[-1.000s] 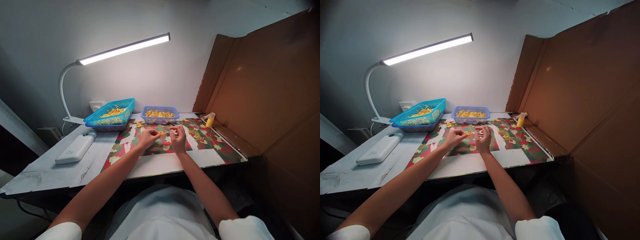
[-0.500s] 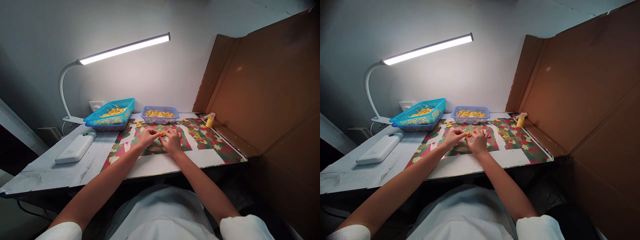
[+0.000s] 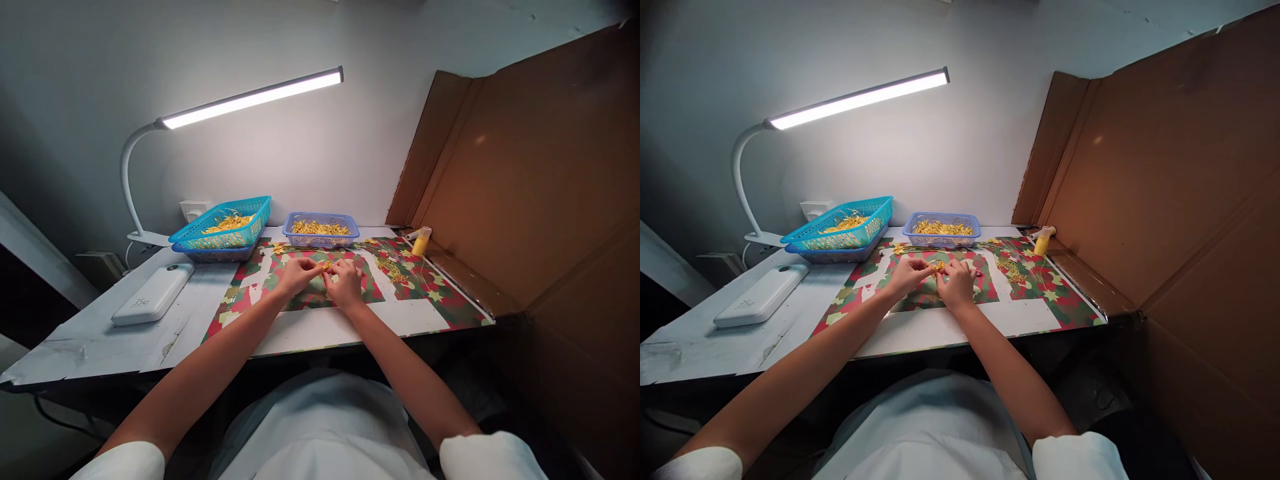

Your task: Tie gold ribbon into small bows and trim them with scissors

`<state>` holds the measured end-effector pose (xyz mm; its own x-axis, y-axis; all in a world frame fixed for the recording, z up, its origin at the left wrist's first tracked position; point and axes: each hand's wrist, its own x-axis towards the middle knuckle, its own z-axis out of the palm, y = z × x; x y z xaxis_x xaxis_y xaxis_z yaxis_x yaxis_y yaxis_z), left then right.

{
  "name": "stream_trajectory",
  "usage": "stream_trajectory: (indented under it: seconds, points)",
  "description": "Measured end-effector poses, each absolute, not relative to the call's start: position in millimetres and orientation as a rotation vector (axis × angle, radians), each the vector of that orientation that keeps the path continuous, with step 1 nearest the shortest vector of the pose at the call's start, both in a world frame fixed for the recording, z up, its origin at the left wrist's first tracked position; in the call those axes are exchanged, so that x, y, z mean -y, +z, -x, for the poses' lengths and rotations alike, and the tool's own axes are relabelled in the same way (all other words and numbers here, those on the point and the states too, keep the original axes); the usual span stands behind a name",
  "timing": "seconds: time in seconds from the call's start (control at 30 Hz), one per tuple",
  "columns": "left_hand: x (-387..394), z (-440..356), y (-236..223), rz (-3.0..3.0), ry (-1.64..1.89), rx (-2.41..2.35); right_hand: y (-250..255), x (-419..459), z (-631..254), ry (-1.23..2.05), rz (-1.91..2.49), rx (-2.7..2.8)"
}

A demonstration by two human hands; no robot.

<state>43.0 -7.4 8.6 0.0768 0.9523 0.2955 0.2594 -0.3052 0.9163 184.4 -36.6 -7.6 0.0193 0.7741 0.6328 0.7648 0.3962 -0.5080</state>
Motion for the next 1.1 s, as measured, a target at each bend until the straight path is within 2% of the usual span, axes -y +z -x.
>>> stream_trajectory:
  seconds: [0.27,0.5,0.8,0.97,1.1]
  points:
    - [7.1,-37.4,10.8,-1.82,1.26,-1.311,-2.6,37.4,-191.8,0.264,1.232,1.674]
    - [-5.1,-29.3,1.7,-1.744,1.26,-1.416,4.2,40.6,-198.8,0.076,1.149,1.512]
    - [-7.2,-28.5,3.1,-1.602,1.031,-1.553,9.8,43.8,-199.3,0.252,0.95,1.366]
    - [-7.3,-28.4,4.3,-1.469,0.904,-1.47,10.2,42.5,-199.2,0.231,0.967,1.389]
    - [-9.1,-24.3,5.2,-1.355,0.815,-1.276,2.6,33.0,-198.9,0.452,1.005,1.346]
